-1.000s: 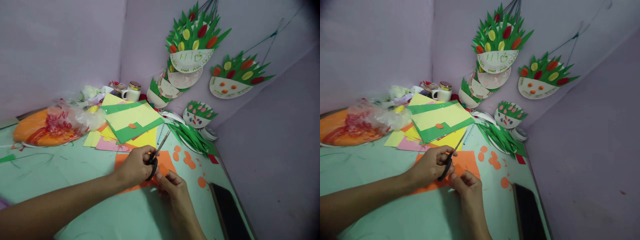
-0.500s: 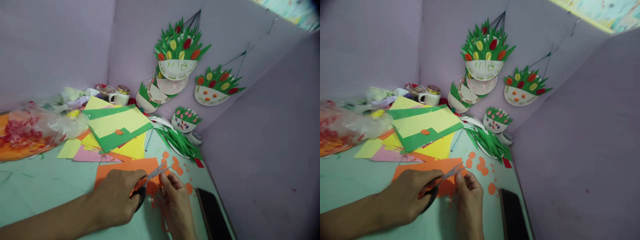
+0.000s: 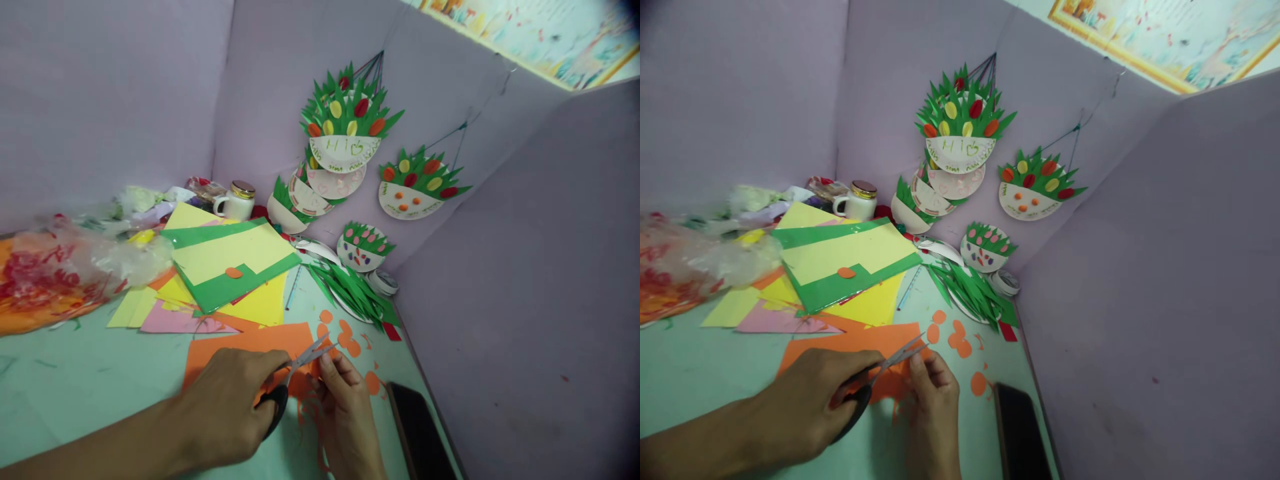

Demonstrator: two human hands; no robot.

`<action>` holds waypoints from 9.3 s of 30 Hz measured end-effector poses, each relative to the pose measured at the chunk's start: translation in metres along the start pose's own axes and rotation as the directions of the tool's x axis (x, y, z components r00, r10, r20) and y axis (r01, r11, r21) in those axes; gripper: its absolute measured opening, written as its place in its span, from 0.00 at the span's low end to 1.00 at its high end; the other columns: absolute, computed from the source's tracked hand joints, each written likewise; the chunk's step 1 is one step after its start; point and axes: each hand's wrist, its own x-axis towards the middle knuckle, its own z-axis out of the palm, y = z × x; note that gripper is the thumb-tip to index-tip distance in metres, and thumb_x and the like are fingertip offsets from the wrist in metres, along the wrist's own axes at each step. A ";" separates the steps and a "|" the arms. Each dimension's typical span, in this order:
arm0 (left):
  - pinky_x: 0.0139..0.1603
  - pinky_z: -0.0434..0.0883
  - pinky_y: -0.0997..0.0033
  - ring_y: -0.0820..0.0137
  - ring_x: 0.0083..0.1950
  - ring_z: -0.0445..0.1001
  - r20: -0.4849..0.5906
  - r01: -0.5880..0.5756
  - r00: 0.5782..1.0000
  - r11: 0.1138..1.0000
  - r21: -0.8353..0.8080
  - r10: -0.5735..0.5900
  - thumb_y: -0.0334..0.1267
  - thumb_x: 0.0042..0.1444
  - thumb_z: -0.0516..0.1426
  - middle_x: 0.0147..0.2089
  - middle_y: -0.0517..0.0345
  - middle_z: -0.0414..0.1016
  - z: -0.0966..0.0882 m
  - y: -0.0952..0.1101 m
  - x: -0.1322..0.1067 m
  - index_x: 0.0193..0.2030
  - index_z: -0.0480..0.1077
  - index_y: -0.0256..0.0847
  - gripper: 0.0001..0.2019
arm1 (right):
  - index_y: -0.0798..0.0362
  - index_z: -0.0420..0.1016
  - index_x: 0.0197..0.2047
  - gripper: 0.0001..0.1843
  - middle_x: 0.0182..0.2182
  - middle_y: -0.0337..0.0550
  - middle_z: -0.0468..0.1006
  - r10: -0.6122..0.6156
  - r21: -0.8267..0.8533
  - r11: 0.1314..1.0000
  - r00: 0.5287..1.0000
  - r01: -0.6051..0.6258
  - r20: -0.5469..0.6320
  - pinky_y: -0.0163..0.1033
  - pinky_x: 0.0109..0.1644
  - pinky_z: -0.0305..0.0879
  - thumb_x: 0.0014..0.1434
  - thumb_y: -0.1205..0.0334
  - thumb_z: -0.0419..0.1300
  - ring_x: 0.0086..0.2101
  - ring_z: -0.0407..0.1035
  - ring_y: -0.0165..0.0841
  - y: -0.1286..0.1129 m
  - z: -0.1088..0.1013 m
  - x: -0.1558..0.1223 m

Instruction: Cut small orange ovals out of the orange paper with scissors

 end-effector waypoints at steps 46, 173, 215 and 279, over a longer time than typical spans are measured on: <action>0.26 0.52 0.76 0.74 0.24 0.61 0.031 0.015 0.999 0.998 -0.055 -0.013 0.31 0.45 0.46 0.21 0.65 0.62 -0.001 -0.008 0.006 0.24 0.55 0.42 0.03 | 0.52 0.75 0.24 0.09 0.20 0.34 0.75 -0.118 -0.091 0.990 0.988 0.110 -0.097 0.30 0.27 0.63 0.40 0.59 0.70 0.21 0.66 0.25 -0.011 0.002 -0.002; 0.29 0.60 0.75 0.70 0.29 0.68 0.089 -0.062 0.994 0.996 0.058 0.057 0.29 0.41 0.46 0.24 0.62 0.70 -0.008 -0.006 0.008 0.32 0.68 0.43 0.13 | 0.56 0.78 0.23 0.06 0.20 0.38 0.76 -0.152 -0.128 0.979 0.987 0.158 0.051 0.32 0.30 0.59 0.38 0.64 0.69 0.23 0.65 0.26 -0.023 -0.009 0.008; 0.29 0.58 0.77 0.73 0.27 0.65 0.064 -0.118 0.991 0.992 -0.039 0.120 0.30 0.49 0.47 0.26 0.63 0.68 -0.005 -0.008 0.005 0.36 0.67 0.42 0.11 | 0.55 0.77 0.26 0.11 0.22 0.40 0.77 -0.094 0.095 0.991 0.995 0.095 -0.014 0.34 0.32 0.64 0.37 0.61 0.71 0.25 0.68 0.29 -0.001 0.004 0.001; 0.25 0.50 0.74 0.74 0.23 0.56 -0.033 -0.049 0.998 0.998 0.046 0.051 0.33 0.46 0.47 0.22 0.64 0.63 -0.003 -0.002 0.004 0.26 0.59 0.42 0.02 | 0.51 0.79 0.30 0.09 0.29 0.41 0.81 -0.011 0.107 0.994 0.993 -0.002 0.121 0.39 0.37 0.66 0.42 0.60 0.68 0.31 0.72 0.35 -0.002 0.007 -0.004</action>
